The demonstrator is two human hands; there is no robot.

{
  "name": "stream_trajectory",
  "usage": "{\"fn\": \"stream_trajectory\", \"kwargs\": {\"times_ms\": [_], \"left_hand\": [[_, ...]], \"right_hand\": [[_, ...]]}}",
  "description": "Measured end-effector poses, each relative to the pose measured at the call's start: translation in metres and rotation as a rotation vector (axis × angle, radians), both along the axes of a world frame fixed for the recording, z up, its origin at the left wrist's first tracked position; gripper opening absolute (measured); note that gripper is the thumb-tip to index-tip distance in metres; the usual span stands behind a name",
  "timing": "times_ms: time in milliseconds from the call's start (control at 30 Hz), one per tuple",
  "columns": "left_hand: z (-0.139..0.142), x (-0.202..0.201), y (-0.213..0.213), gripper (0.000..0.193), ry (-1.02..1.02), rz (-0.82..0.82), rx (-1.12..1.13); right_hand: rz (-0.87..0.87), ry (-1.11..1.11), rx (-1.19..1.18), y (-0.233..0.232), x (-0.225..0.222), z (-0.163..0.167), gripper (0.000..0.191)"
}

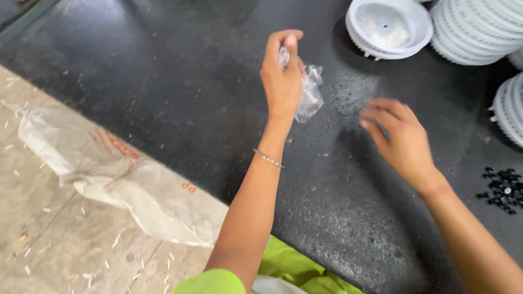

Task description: The person unwraps plastic film from a round white lamp base, presses small black plastic pins into the holes on its underside, then wraps the base in plastic film and stacks it with finished bases. They repeat this cycle, handling one base at a time on the workbench.

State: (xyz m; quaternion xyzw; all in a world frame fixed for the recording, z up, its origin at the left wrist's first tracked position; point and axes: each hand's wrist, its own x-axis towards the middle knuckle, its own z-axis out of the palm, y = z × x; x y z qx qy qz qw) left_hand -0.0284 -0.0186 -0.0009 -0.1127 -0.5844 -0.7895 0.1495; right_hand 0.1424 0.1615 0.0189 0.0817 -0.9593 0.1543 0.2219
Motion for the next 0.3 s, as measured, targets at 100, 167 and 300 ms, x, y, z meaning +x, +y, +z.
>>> {"fn": "stream_trajectory", "kwargs": {"times_ms": [100,167,300], "left_hand": [[-0.014,-0.005,0.007,0.029,0.168,0.133,-0.042],[-0.022,-0.009,0.012,0.032,0.231,0.176,-0.061],[-0.026,-0.01,0.016,0.032,-0.001,0.273,-0.257]], "right_hand": [[-0.067,-0.044,-0.041,0.0,0.059,0.005,0.015],[-0.13,-0.049,-0.076,0.007,0.093,0.001,0.012],[-0.191,0.027,-0.012,0.044,0.15,-0.028,0.005]]}}
